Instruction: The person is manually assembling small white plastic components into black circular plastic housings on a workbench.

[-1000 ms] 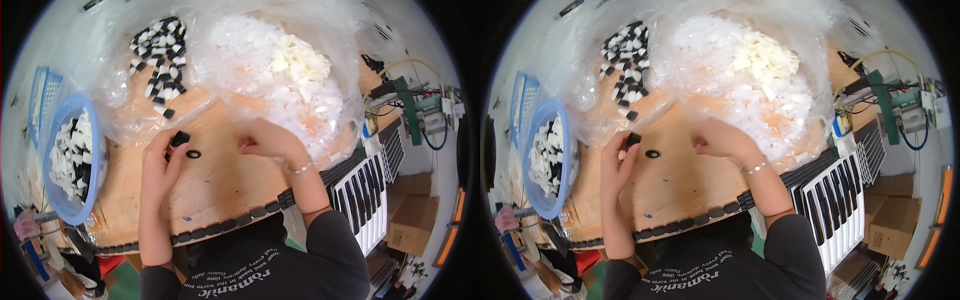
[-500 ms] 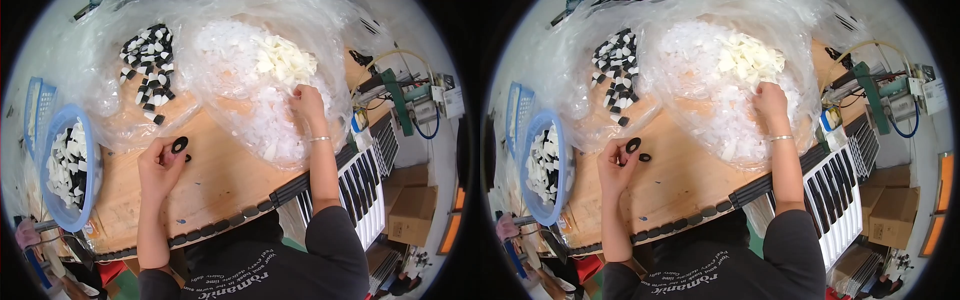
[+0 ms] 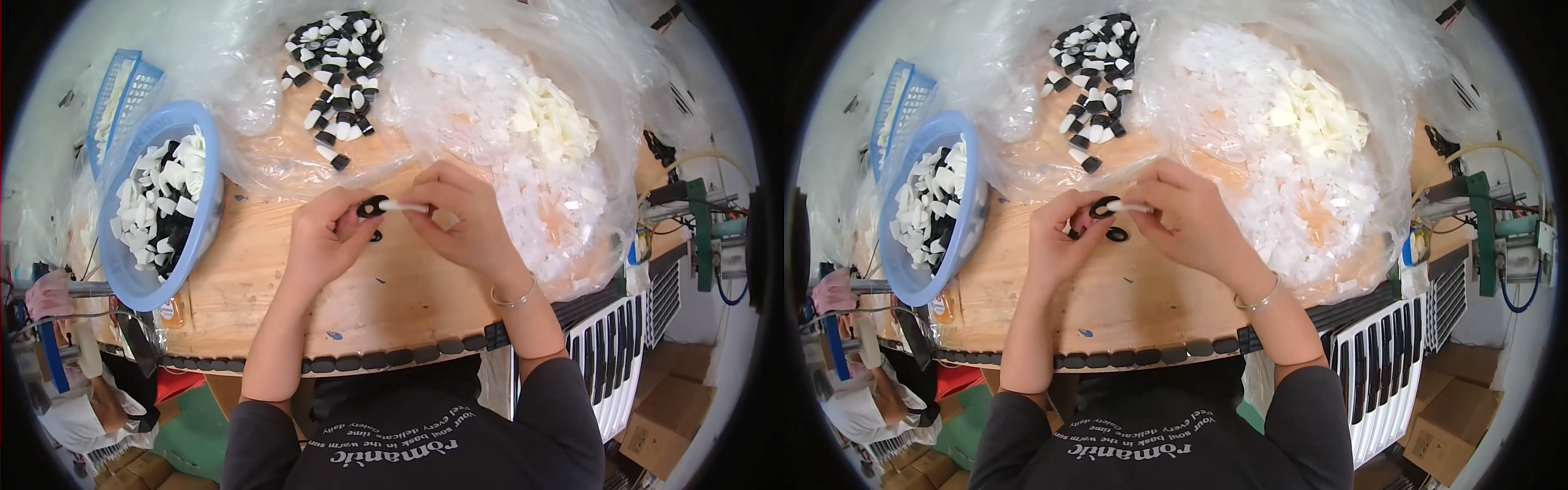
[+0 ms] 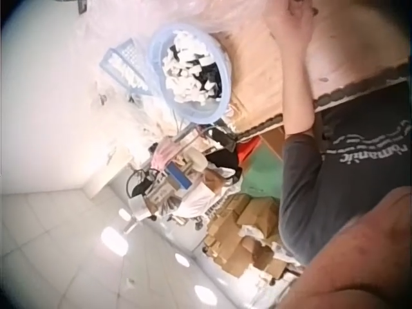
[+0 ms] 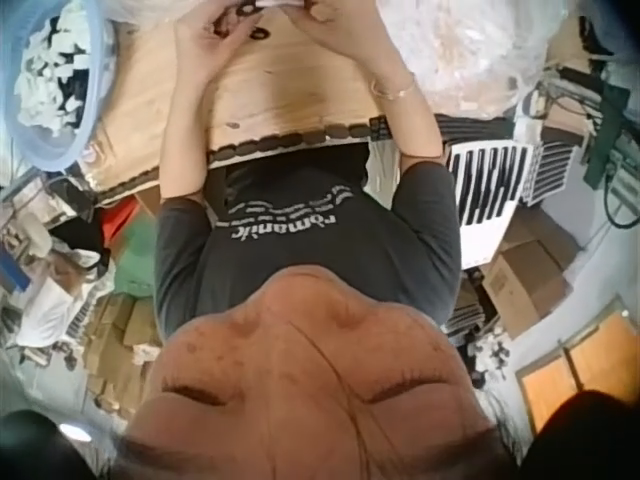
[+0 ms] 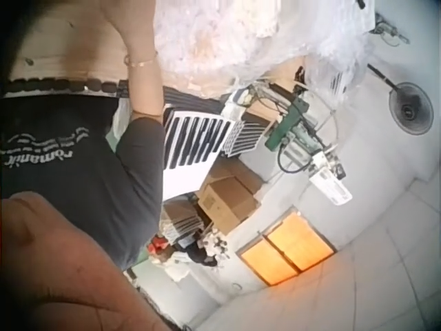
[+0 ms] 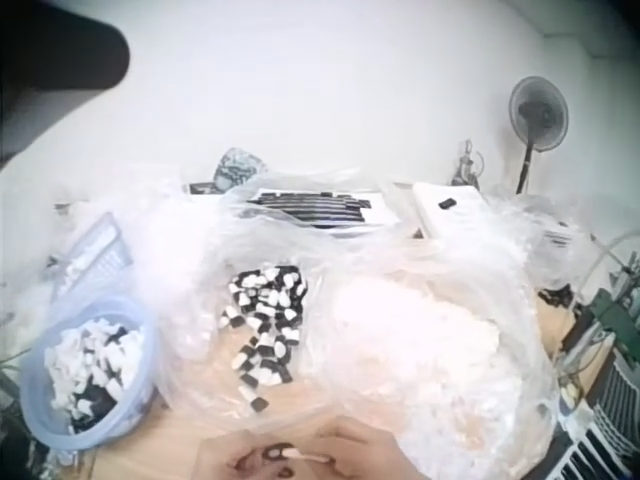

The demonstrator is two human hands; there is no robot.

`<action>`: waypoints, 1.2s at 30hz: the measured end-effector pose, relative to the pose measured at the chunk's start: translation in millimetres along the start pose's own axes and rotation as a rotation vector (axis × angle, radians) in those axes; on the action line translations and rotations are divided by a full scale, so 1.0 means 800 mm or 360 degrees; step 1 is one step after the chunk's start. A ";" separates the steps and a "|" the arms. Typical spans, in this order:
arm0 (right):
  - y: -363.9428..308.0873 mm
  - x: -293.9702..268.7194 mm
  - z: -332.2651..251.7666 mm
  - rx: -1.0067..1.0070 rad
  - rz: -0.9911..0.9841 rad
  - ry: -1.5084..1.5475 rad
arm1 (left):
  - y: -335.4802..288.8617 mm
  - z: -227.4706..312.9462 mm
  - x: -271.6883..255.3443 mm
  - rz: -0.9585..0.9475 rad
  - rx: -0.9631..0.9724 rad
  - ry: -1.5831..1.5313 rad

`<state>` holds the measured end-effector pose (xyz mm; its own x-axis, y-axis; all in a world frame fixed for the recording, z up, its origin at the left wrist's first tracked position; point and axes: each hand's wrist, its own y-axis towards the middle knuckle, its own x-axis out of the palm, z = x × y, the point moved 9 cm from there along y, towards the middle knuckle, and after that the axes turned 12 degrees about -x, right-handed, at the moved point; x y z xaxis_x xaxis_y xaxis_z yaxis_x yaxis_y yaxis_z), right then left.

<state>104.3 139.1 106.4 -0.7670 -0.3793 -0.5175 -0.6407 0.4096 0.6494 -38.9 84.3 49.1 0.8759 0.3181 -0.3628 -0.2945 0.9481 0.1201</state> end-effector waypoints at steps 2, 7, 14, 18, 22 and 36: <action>-0.010 0.011 0.002 -0.0037 0.0001 0.0060 | -0.001 0.005 0.001 0.0023 0.0036 0.0022; -0.016 0.021 -0.001 0.0037 0.0040 0.0062 | -0.010 0.027 0.013 -0.0078 0.0194 0.0168; -0.024 0.032 0.011 0.0091 -0.0023 0.0338 | -0.009 0.019 0.014 -0.0150 0.0214 0.0098; -0.031 0.047 0.025 0.0282 -0.0101 0.0477 | -0.009 0.023 0.014 -0.0089 0.0128 0.0081; -0.070 0.070 0.073 0.0953 0.0313 0.1431 | -0.010 0.005 0.008 0.0181 0.0095 -0.0506; -0.063 0.065 0.055 0.0694 0.0581 0.1246 | -0.016 -0.005 0.021 0.0072 -0.0021 -0.0372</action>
<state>95.3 135.7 22.2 -0.7823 -0.5484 0.2953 -0.4450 0.8238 0.3510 -21.6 77.3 38.0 0.9260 0.3532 -0.1331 -0.3389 0.9333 0.1185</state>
